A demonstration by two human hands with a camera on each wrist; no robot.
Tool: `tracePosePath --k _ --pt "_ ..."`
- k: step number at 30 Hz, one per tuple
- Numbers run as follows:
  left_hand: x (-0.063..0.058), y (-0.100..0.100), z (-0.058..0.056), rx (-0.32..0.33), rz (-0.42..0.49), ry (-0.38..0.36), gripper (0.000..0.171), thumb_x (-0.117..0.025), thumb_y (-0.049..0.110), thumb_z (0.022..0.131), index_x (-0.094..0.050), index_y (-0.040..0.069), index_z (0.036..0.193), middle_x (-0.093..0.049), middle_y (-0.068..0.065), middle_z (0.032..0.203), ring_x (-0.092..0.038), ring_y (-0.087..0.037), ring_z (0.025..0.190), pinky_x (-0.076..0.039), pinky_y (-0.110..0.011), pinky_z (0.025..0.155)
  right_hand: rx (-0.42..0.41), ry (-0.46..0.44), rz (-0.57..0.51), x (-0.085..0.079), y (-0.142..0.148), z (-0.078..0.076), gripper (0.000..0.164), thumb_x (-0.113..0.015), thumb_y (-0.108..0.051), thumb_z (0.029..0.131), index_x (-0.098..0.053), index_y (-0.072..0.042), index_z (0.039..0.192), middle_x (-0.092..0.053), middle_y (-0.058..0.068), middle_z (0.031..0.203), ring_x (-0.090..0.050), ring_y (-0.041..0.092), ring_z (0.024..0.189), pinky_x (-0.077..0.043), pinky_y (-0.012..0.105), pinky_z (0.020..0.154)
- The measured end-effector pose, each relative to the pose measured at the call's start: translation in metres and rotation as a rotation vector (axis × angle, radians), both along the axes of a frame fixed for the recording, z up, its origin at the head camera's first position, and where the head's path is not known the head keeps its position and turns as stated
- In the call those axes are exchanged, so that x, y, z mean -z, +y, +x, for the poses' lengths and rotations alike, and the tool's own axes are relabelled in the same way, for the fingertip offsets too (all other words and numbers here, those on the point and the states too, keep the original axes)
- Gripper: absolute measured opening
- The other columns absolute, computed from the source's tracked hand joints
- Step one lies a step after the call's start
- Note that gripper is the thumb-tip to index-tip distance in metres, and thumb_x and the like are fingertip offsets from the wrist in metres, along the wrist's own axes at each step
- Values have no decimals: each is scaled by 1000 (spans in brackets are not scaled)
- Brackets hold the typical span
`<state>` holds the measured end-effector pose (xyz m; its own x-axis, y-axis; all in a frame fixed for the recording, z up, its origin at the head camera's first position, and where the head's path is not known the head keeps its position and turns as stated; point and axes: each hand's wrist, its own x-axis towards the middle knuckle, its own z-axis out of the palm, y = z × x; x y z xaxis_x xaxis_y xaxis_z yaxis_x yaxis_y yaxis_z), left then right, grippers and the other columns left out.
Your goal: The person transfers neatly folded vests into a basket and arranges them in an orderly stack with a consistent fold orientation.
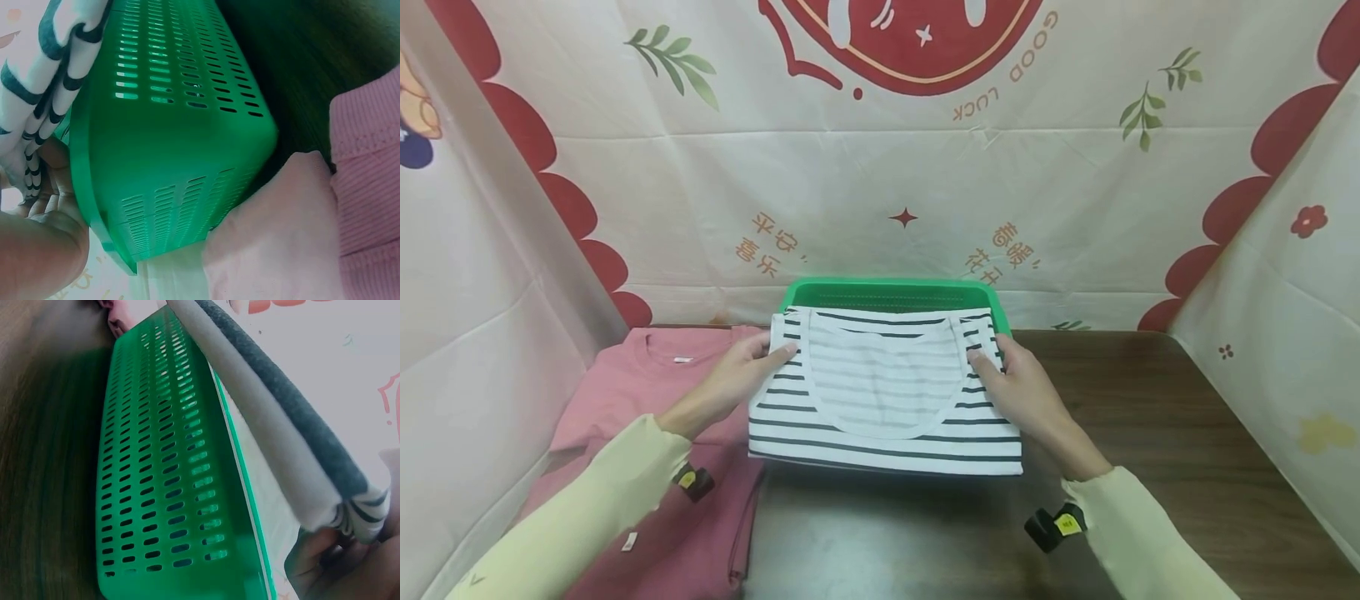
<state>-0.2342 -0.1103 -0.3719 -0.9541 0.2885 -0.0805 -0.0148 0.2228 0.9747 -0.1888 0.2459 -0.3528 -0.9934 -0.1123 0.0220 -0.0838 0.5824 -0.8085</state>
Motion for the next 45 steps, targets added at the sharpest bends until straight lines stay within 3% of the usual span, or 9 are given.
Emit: tracePosePath --k 9,18,45 --pt "0 3 -6 16 21 -18 35 -52 33 96 -56 16 127 -71 -14 104 -69 -25 82 -59 -37 65 18 -8 25 -1 4 -6 63 -44 -47 96 -35 -6 142 -67 21 99 -69 21 71 -58 35 55" --pt "-2 8 -15 -1 -14 -13 35 -53 32 96 -57 15 125 -71 -13 102 -70 -23 79 -59 -33 63 24 -8 52 0 7 -13 65 -43 -49 96 -35 -5 143 -67 21 100 -69 21 72 -58 33 56" --pt "-8 11 -37 41 -59 -58 35 -52 34 96 -55 15 126 -71 -12 104 -70 -22 82 -59 -35 67 53 -27 111 -1 9 -32 66 -43 -52 94 -38 -6 140 -67 19 101 -68 20 73 -57 33 58"
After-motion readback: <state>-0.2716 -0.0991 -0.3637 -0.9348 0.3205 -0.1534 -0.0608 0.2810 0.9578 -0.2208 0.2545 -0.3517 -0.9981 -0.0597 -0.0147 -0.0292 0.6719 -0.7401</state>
